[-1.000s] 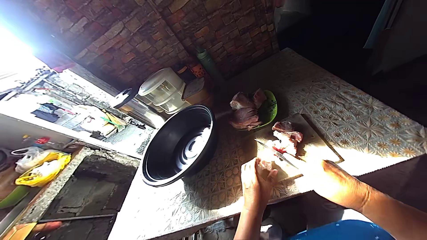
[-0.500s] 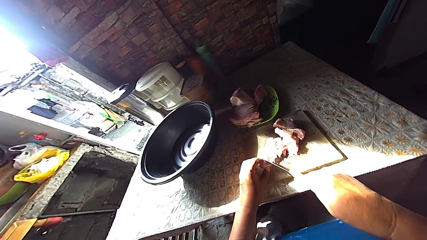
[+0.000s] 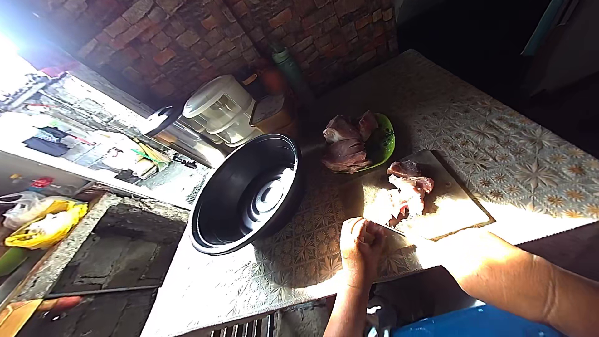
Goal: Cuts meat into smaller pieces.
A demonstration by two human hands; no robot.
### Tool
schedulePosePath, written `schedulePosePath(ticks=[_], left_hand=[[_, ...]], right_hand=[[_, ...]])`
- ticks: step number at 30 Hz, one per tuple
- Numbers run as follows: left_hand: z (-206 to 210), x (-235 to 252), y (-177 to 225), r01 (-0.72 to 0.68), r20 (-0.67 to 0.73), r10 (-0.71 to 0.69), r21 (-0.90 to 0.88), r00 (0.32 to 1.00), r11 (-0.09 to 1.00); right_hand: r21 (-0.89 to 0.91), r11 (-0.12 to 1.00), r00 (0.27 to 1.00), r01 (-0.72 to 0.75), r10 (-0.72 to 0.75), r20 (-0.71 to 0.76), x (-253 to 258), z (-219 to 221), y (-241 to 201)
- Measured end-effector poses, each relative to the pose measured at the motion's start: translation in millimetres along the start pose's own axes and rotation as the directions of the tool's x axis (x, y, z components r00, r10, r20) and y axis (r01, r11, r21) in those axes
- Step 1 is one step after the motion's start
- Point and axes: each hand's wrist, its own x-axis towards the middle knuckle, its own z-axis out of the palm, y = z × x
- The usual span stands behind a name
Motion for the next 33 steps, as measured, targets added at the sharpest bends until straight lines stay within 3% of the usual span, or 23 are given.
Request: schedulePosePath(ticks=[1,3,8,12,22,25,30,33], left_hand=[[0.6,-0.2,-0.2,-0.005,-0.009,0.005,-0.003,1.000,1.000],[1.5,-0.1,-0.5,-0.015,-0.027,0.015,-0.007,1.000,1.000],[0.8,0.2,0.8,0.005,-0.031,-0.005,0.002,1.000,1.000],[2.4,0.2,1.2,0.003,-0.042,-0.002,0.016,0.999,1.000],[5.2,-2.5,2.4,0.047,-0.063,-0.047,0.006,0.997,0.999],[7.3,-2.6,1.0,0.015,-0.051,-0.014,0.015,0.999,1.000],[6.0,-3.3,1.9,-0.026,-0.037,0.026,-0.018,0.999,0.999],[6.2,-8.0,-0.7,0.008,-0.100,-0.012,-0.037,0.995,0.999]], right_hand=[[0.057,0.998,0.996,0.025,-0.020,-0.082,4.4,4.6,2.0],[0.076,0.996,0.995,0.036,-0.029,-0.090,12.8,3.8,1.2],[0.059,0.997,0.998,0.046,-0.048,0.030,44.5,-6.4,-9.8],[0.083,0.990,0.990,0.111,-0.103,-0.096,80.4,6.1,-11.4],[0.029,1.000,1.000,-0.002,0.002,0.022,16.1,20.4,0.1],[0.042,0.999,0.996,0.029,-0.025,-0.089,31.0,28.4,2.3],[0.081,0.995,0.998,0.061,-0.058,-0.035,68.2,10.4,-10.6],[0.087,0.995,0.998,0.056,-0.053,-0.040,62.4,14.2,-14.8]])
